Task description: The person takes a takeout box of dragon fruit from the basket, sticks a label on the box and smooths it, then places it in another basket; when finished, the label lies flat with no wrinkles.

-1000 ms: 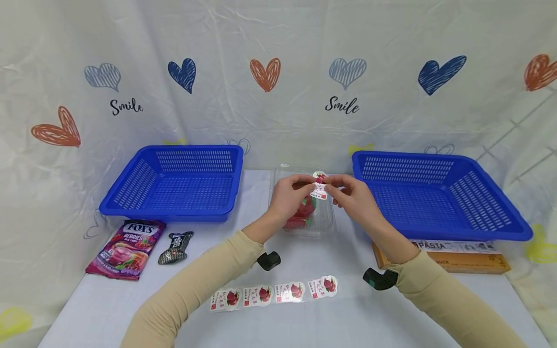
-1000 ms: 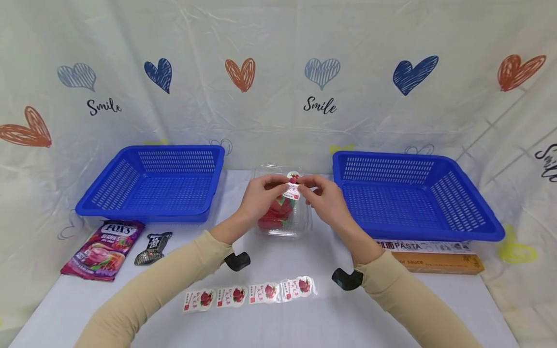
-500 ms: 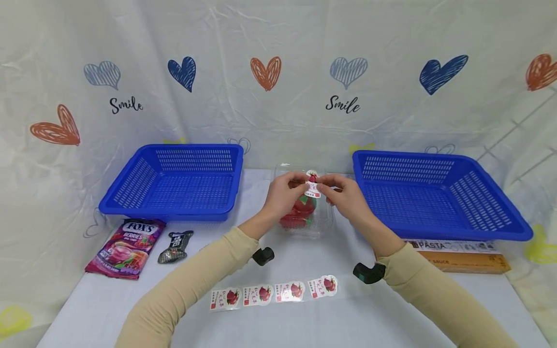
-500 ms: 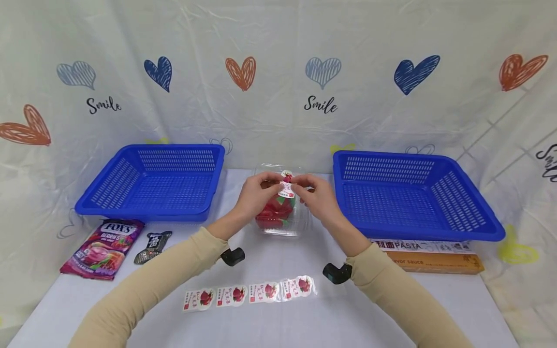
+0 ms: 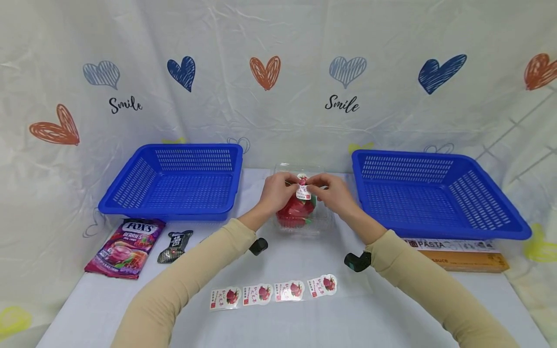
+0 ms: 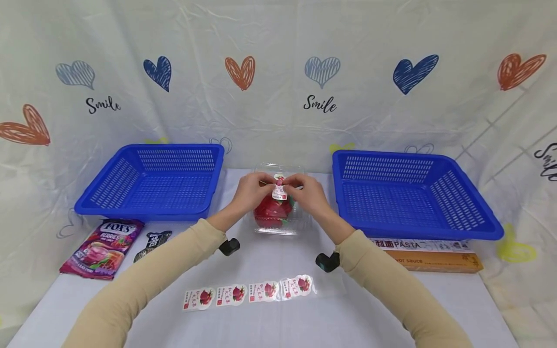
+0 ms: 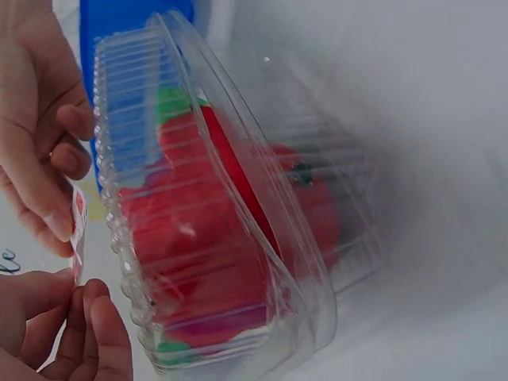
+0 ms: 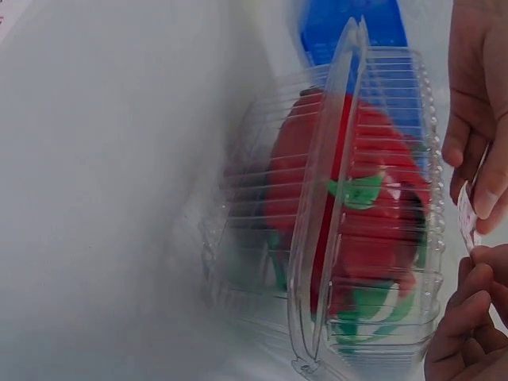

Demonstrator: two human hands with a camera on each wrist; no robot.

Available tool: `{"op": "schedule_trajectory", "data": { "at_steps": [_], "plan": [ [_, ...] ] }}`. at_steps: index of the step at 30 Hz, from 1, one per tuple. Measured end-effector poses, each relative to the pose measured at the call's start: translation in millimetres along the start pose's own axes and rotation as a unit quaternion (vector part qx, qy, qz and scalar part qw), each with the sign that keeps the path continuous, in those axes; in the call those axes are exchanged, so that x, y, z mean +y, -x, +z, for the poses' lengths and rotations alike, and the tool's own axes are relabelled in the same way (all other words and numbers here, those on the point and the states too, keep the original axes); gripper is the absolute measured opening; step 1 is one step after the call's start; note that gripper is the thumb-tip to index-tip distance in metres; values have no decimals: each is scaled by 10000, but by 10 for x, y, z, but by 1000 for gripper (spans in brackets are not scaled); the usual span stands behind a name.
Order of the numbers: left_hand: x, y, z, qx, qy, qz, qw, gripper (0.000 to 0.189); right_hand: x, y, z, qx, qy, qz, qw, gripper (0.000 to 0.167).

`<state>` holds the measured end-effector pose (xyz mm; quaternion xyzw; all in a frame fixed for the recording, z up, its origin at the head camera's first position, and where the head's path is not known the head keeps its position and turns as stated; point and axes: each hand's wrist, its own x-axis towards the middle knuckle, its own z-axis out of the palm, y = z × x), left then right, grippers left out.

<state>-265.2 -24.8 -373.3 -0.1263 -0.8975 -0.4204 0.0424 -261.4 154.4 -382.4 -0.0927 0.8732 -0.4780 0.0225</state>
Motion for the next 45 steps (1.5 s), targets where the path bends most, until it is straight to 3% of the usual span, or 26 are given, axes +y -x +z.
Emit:
{"op": "schedule_trajectory", "data": {
  "at_steps": [11,19,30,45],
  "plan": [
    [-70,-60,28,-122,-517,69,9986,13,15,-62,33,-115,609,140,9980,25],
    [-84,-57,20,-259,-660,60,9975,13,-13,-71,48,-213,918,-109,9955,23],
    [-96,-43,54,-349,-659,167,9971,17,21,-86,48,-272,1086,-115,9936,23],
    [-88,-38,57,-441,-904,309,9944,17,64,-87,68,-129,1450,-515,9880,25]
  ]
}}
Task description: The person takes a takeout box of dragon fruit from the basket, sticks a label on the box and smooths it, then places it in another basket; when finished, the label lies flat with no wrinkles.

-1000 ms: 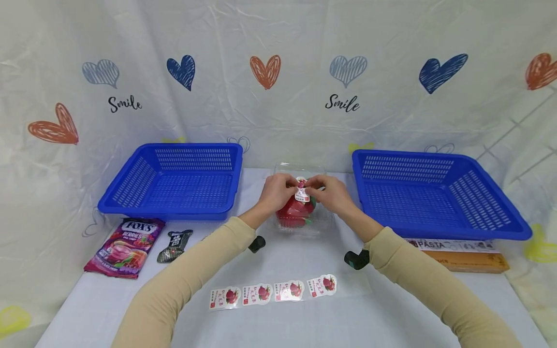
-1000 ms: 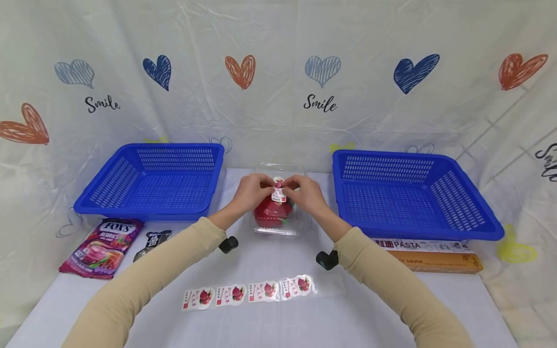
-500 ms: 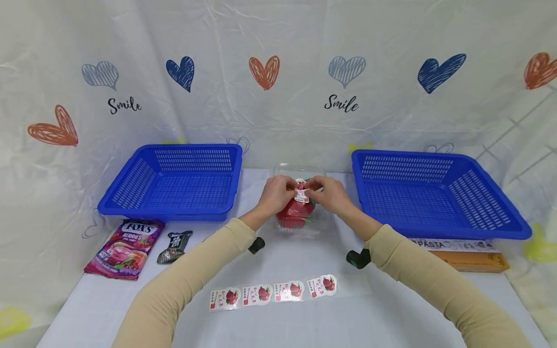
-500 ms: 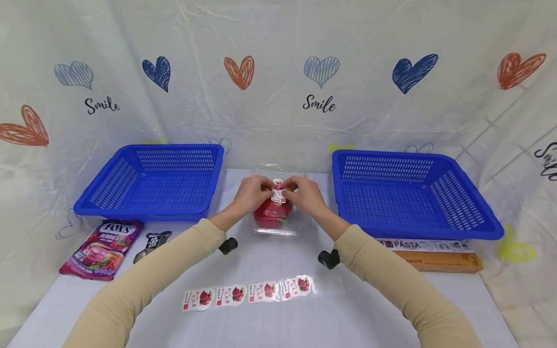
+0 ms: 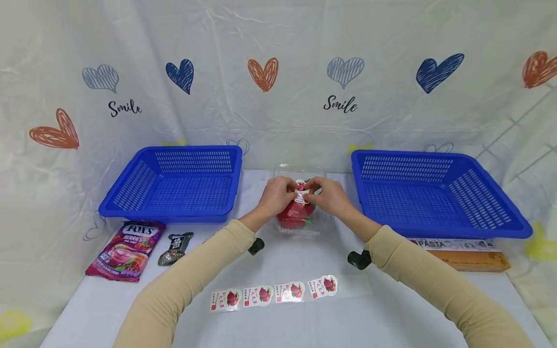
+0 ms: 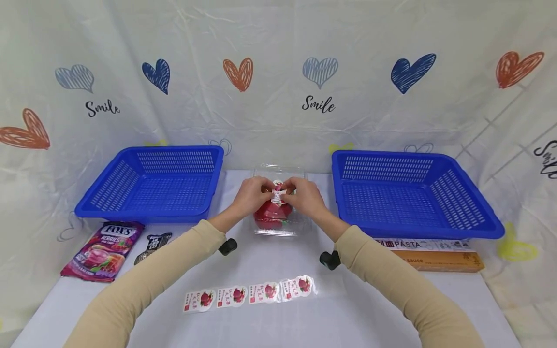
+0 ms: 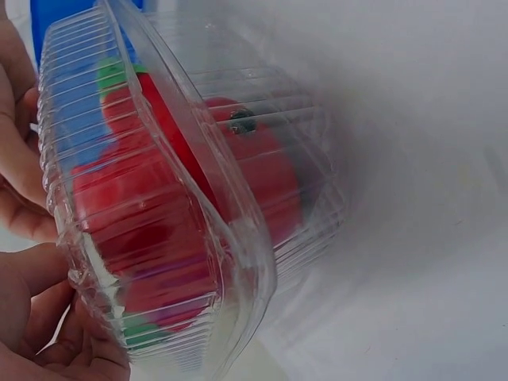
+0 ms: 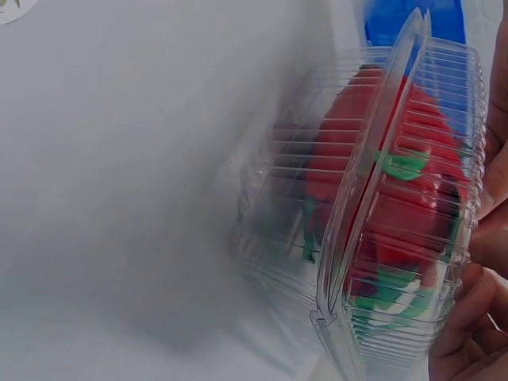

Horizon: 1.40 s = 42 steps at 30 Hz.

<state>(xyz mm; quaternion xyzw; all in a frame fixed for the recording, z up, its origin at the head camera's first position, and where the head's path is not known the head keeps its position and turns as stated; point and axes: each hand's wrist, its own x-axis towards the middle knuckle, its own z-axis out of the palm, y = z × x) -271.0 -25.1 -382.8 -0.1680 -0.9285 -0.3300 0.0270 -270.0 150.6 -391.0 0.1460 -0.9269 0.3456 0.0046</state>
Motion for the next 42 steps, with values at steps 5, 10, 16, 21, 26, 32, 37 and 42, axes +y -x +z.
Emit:
{"op": "schedule_trajectory", "data": {
  "at_steps": [5,10,16,21,26,32,37,42],
  "plan": [
    [-8,-4,-11,-80,-87,129,9998,17,-12,7,1,67,140,-166,9997,27],
    [-11,21,-11,-142,-263,139,9995,20,-6,2,12,95,252,-251,9993,30],
    [-14,31,-13,-216,-221,119,9995,16,-18,4,23,-11,175,-174,9997,23],
    [-30,-13,-37,-501,-463,254,9973,13,-26,11,23,-189,224,-115,9995,17],
    [-33,-87,-84,-947,-548,302,9935,20,-35,-9,6,-348,247,-9,9991,21],
    [-26,-160,-144,-1320,-392,188,9903,27,-35,-50,-28,-592,221,130,9979,28],
    [-3,-206,-189,-1716,-412,103,9843,35,-57,-66,-69,-791,120,319,9963,33],
    [15,-233,-224,-1970,-443,25,9794,41,-52,-76,-90,-882,159,347,9954,38]
  ]
}}
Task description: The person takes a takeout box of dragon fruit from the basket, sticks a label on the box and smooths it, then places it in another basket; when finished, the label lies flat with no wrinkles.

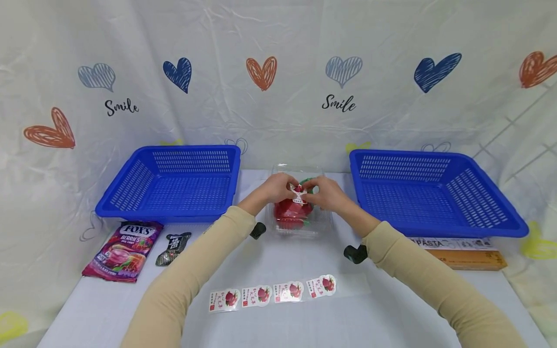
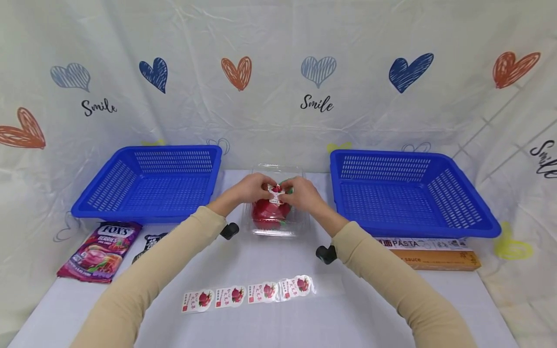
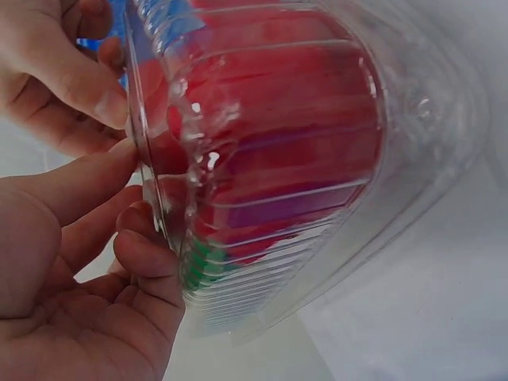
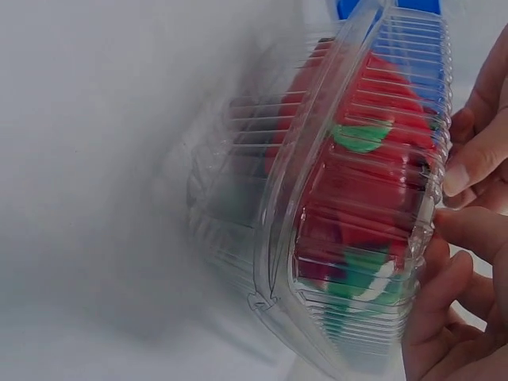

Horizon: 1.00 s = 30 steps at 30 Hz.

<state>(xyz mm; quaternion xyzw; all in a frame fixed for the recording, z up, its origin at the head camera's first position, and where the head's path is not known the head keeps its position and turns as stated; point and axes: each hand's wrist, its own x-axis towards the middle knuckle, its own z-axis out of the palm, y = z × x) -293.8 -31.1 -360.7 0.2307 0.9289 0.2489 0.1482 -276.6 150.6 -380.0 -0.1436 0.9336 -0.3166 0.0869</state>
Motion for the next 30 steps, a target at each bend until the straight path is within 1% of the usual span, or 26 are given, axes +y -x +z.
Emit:
{"op": "schedule_trajectory", "data": {
  "at_steps": [4,8,12,15,18,23,30],
  "plan": [
    [-6,6,-15,-155,108,-1,9998,45,0,4,-10,-84,17,-45,10000,42],
    [-26,14,-16,-169,183,29,9997,46,-12,26,-31,-216,-48,-66,9997,46],
    [-45,24,-12,-130,248,51,9996,44,-2,47,-58,-385,-174,-247,9988,47],
    [-54,36,-15,-153,274,87,9995,43,18,65,-74,-509,-329,-406,9973,48],
    [-51,57,-24,-212,342,130,9991,43,45,77,-79,-587,-472,-469,9961,48],
    [-55,81,-44,-299,476,184,9982,41,71,84,-74,-605,-563,-541,9951,46],
    [-73,77,-43,-352,540,224,9977,41,83,85,-59,-543,-579,-587,9951,43]
  ]
}}
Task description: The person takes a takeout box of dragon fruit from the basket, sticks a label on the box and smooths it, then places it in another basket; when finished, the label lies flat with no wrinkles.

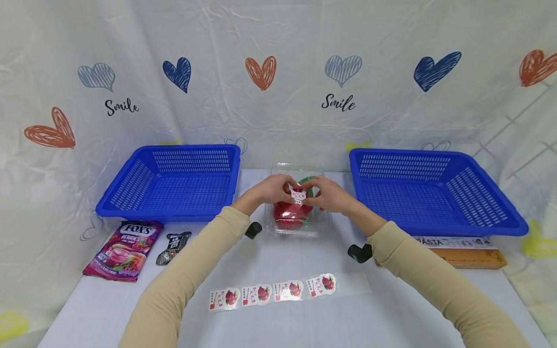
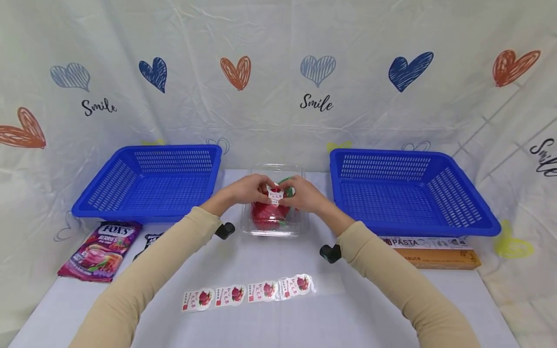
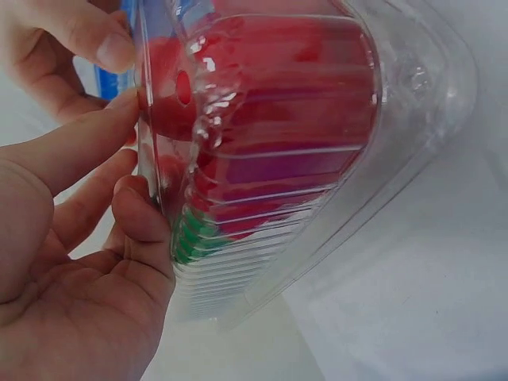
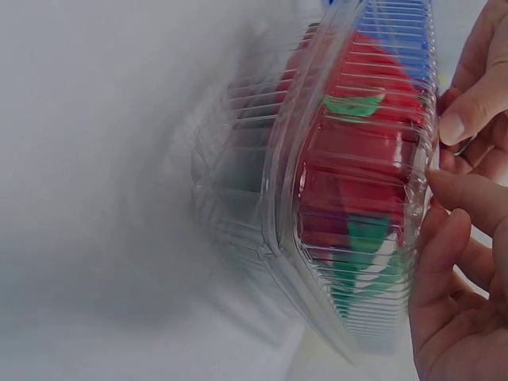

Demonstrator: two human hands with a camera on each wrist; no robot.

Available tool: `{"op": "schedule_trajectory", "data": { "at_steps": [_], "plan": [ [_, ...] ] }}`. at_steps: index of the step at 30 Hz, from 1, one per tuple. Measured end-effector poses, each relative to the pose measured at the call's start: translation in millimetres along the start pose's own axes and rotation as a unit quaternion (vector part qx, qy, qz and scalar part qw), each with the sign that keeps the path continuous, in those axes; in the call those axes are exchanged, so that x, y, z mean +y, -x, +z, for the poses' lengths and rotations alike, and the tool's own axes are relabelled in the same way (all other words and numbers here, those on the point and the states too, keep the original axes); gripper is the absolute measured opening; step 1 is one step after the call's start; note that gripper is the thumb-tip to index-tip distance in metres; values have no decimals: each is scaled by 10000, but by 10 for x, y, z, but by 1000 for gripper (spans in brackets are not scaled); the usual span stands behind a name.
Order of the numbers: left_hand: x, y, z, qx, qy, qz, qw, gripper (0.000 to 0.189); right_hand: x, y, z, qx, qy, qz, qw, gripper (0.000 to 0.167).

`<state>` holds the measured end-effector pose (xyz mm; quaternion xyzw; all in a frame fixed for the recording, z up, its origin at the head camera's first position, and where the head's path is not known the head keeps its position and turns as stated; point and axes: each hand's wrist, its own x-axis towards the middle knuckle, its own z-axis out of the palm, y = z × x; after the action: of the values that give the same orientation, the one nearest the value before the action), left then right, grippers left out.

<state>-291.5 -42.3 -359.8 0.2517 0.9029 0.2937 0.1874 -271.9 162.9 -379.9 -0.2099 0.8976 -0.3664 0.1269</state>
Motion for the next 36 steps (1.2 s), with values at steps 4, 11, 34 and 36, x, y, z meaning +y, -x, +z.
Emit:
{"op": "schedule_trajectory", "data": {
  "at_steps": [4,11,34,36],
  "plan": [
    [-2,-11,19,63,-17,-5,10000,39,21,-6,7,89,86,-38,9999,42],
    [-4,-31,49,211,-105,-64,9997,34,19,-15,15,172,189,-58,9997,40],
    [14,-24,35,358,-67,-363,9987,28,5,-46,45,349,493,103,9981,30],
    [15,-26,33,355,-82,-374,9986,34,0,-47,49,352,488,128,9981,28]
  ]
}}
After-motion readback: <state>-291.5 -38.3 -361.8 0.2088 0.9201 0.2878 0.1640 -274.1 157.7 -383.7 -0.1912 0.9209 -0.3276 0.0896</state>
